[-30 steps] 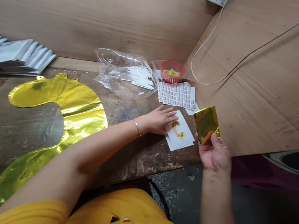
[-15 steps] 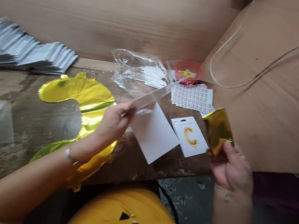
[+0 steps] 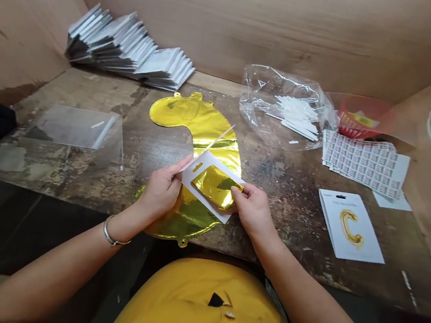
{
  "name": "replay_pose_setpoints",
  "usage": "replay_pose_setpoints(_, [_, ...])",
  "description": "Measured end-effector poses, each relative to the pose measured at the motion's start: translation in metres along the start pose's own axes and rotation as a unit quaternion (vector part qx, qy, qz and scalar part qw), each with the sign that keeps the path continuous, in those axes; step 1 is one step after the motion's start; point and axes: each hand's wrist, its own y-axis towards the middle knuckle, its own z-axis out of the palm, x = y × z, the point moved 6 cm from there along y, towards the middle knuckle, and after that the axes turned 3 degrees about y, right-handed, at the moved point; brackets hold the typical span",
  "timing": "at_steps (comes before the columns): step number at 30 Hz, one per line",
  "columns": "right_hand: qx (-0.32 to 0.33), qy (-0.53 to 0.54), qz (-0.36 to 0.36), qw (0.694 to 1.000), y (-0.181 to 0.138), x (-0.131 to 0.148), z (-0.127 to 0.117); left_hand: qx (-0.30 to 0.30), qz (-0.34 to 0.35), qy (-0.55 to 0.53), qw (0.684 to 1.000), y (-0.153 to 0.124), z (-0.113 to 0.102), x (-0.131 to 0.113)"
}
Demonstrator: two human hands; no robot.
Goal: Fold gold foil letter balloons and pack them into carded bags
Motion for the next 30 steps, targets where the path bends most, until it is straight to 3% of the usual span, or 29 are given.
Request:
replay_pose_setpoints(3, [-0.008, -0.055, -0.012, 0.998, 0.004, -0.004, 0.001, 0.049, 0.089, 0.050, 0.994, -0.005, 0.009, -0.011])
replay_pose_setpoints(7, [0.048, -0.171, -0.102, 0.979, 0.007, 0.013, 0.002, 0.139, 0.172, 0.218, 0.951, -0.016, 0.025, -0.023])
replay_pose_setpoints(9, [0.053, -0.286, -0.153, 0.944, 0.003, 0.029, -0.006, 0.159, 0.184, 0.265, 0.933, -0.020, 0.026, -0.027])
replay_pose_setpoints(13, [-0.089, -0.458, -0.293, 0.834, -0.017, 0.065, -0.028, 0.182, 0.204, 0.273, 0.922, -0.018, 0.022, -0.037])
replay_pose_setpoints(15, [-0.058, -0.484, -0.340, 0.805, -0.026, 0.064, -0.020, 0.184, 0.202, 0.266, 0.924, -0.009, 0.022, -0.039])
replay_pose_setpoints(18, [0.047, -0.521, -0.333, 0.785, -0.028, 0.041, 0.000, 0.143, 0.131, 0.239, 0.951, 0.019, 0.020, -0.035])
replay_pose_setpoints(21, [0.046, -0.524, -0.313, 0.791, -0.025, 0.027, 0.004, 0.127, -0.021, 0.142, 0.981, 0.054, 0.016, -0.023])
replay_pose_setpoints(23, [0.046, -0.512, -0.312, 0.799, -0.025, 0.024, 0.003, 0.220, -0.132, 0.031, 0.966, 0.068, 0.024, -0.014])
replay_pose_setpoints(25, [0.034, -0.488, -0.311, 0.815, -0.024, 0.024, -0.002, 0.334, -0.215, -0.098, 0.913, 0.068, 0.034, -0.012])
replay_pose_setpoints(27, [-0.016, -0.444, -0.310, 0.840, -0.025, 0.028, -0.014, 0.379, -0.242, -0.212, 0.868, 0.061, 0.038, -0.018])
replay_pose_setpoints(30, [-0.092, -0.300, -0.283, 0.907, -0.023, 0.032, -0.040, 0.325, -0.198, -0.326, 0.865, 0.048, 0.029, -0.027])
